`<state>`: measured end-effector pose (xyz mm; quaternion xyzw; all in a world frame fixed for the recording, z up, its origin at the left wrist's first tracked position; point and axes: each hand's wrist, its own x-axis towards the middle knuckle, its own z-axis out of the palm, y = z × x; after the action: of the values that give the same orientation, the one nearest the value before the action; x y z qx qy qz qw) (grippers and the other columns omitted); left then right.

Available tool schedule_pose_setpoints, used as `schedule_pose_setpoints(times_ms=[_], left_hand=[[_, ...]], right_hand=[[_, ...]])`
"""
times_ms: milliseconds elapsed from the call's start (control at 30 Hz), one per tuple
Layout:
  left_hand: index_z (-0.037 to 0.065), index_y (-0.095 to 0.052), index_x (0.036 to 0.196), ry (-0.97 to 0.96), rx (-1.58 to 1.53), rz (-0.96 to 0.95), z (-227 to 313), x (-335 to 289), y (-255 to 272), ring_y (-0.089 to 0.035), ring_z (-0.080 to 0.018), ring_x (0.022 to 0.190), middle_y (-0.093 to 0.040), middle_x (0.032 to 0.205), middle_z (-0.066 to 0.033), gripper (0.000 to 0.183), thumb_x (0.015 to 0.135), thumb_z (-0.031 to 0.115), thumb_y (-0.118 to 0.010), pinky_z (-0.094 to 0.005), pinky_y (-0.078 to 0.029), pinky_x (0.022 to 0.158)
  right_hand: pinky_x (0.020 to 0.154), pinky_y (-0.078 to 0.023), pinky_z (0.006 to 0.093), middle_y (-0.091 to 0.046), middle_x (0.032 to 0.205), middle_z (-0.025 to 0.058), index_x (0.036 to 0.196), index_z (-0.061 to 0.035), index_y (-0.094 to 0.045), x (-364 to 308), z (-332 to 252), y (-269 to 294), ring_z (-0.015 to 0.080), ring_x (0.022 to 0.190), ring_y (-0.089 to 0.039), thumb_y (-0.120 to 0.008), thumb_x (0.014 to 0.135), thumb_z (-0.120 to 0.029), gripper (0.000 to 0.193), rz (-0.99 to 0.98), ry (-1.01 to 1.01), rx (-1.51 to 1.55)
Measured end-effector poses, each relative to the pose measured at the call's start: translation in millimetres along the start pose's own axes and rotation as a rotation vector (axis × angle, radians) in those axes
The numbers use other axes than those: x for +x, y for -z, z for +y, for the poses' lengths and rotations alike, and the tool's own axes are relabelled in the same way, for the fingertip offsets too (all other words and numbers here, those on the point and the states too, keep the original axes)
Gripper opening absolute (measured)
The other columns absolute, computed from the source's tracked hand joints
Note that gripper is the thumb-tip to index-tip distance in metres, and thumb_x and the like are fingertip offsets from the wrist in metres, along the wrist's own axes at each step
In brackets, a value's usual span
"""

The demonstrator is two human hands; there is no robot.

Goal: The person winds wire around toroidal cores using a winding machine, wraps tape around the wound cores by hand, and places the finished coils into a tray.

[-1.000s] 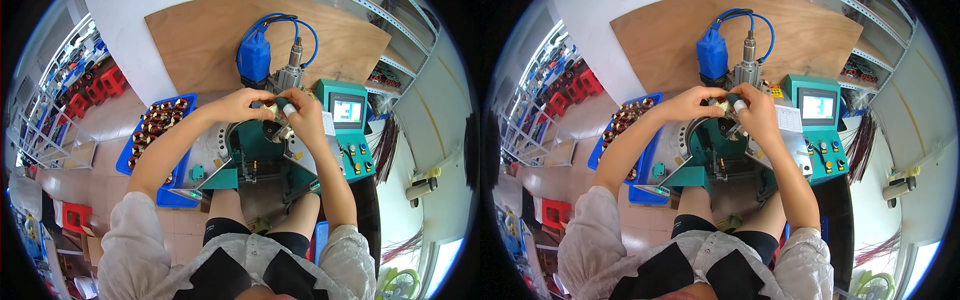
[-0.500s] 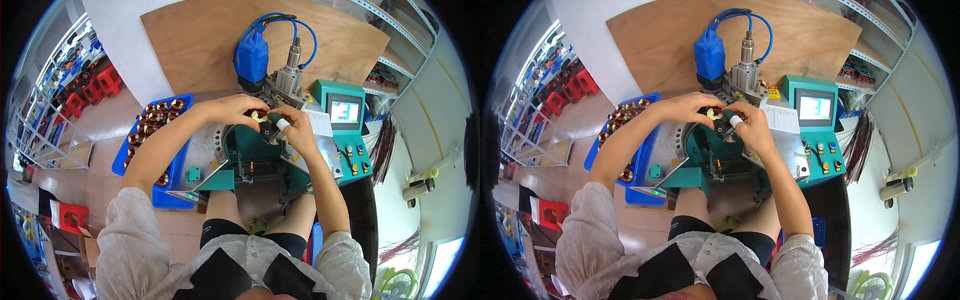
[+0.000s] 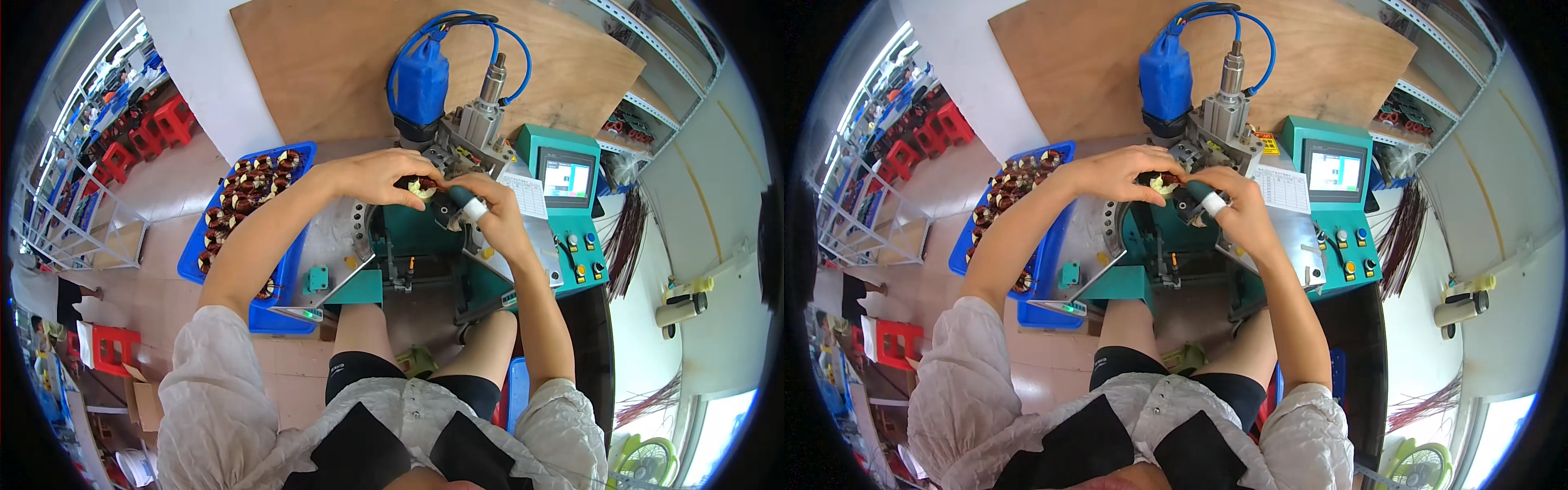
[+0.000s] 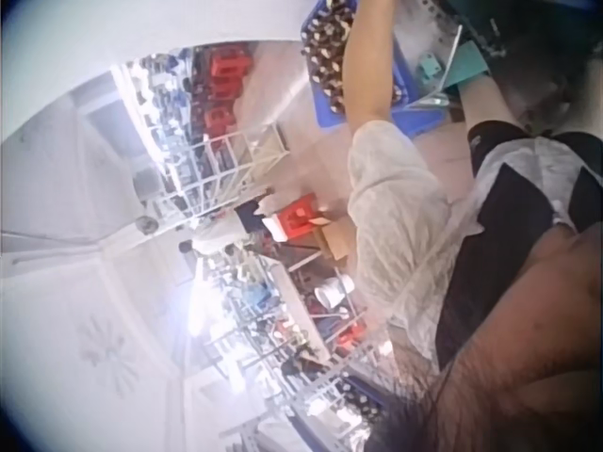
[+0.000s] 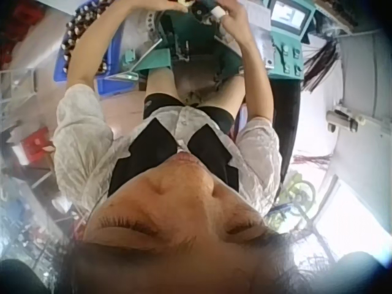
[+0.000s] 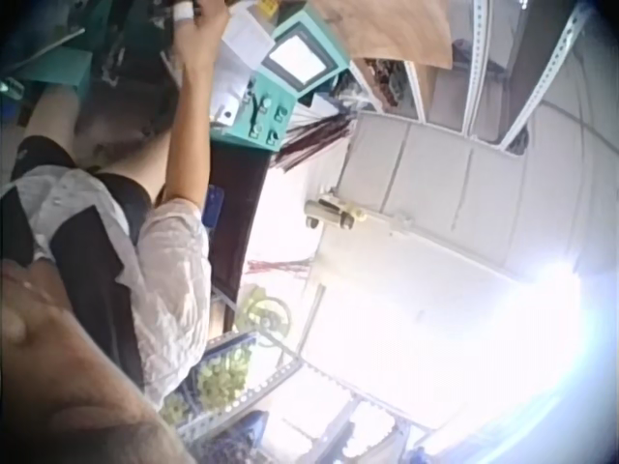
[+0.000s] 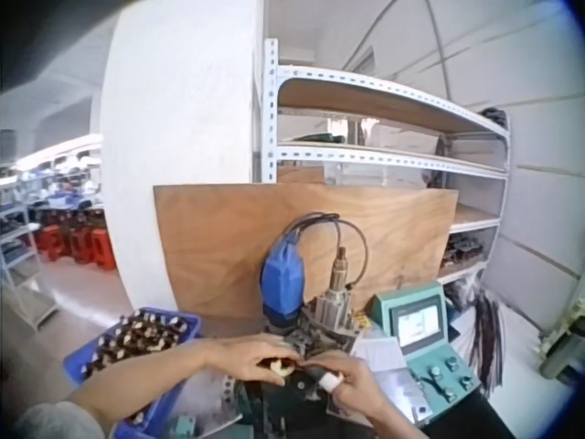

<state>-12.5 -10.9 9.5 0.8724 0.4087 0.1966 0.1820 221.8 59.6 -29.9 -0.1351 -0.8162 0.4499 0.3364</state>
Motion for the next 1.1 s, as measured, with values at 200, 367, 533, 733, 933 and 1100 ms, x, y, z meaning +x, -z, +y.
schedule_pose_setpoints(times_ms=[200,367,533,733,933,1100], left_hand=[[0.006,-0.059,0.119,0.010,-0.023,-0.005,-6,-5,-1,-0.054,-0.0284,0.105,-0.062,0.108,-0.0108,0.041,0.083,0.022,-0.071,-0.0392,-0.042,0.092],[0.006,-0.059,0.119,0.015,-0.031,-0.016,-6,-3,-1,-0.053,-0.0281,0.106,-0.062,0.109,-0.0107,0.041,0.082,0.021,-0.071,-0.0394,-0.042,0.092],[0.005,-0.059,0.118,-0.020,-0.049,0.017,-8,-3,-6,-0.053,-0.0275,0.105,-0.062,0.109,-0.0104,0.040,0.083,0.021,-0.071,-0.0392,-0.043,0.092],[0.006,-0.059,0.116,0.017,-0.038,0.009,-4,-5,-3,-0.053,-0.0272,0.100,-0.062,0.106,-0.0099,0.039,0.082,0.019,-0.071,-0.0389,-0.043,0.089],[0.006,-0.060,0.116,0.028,-0.044,0.020,4,-4,0,-0.053,-0.0257,0.096,-0.062,0.102,-0.0088,0.039,0.080,0.017,-0.071,-0.0370,-0.044,0.085],[0.003,-0.060,0.116,-0.038,-0.013,0.023,6,16,-9,-0.055,-0.0292,0.103,-0.062,0.112,-0.0119,0.041,0.078,0.014,-0.070,-0.0376,-0.044,0.091]], right_hand=[[0.085,-0.049,0.0335,-0.070,0.101,0.0158,0.109,0.0007,-0.066,-66,56,60,0.0232,0.094,-0.067,-0.052,0.077,0.004,0.035,0.585,-0.060,-0.422],[0.085,-0.049,0.0464,-0.058,0.116,0.0220,0.118,-0.0030,-0.059,-171,162,178,0.0398,0.101,-0.061,-0.064,0.079,-0.014,0.040,0.735,-0.676,-1.249],[0.082,-0.051,0.0492,-0.063,0.103,0.0255,0.108,-0.0016,-0.060,-219,183,217,0.0405,0.096,-0.063,-0.055,0.088,-0.017,0.026,0.567,-0.860,-1.321],[0.076,-0.054,0.0471,-0.068,0.090,0.0237,0.091,-0.0018,-0.066,-222,194,255,0.0383,0.087,-0.067,-0.055,0.089,-0.022,0.023,0.352,-0.902,-1.386],[0.079,-0.053,0.0468,-0.068,0.093,0.0222,0.088,-0.0034,-0.070,-212,173,233,0.0392,0.089,-0.066,-0.058,0.087,-0.037,0.035,0.377,-0.993,-1.362],[0.078,-0.053,0.0487,-0.068,0.094,0.0234,0.098,-0.0061,-0.071,-246,177,224,0.0401,0.092,-0.066,-0.058,0.084,-0.031,0.032,0.691,-1.070,-1.157]])
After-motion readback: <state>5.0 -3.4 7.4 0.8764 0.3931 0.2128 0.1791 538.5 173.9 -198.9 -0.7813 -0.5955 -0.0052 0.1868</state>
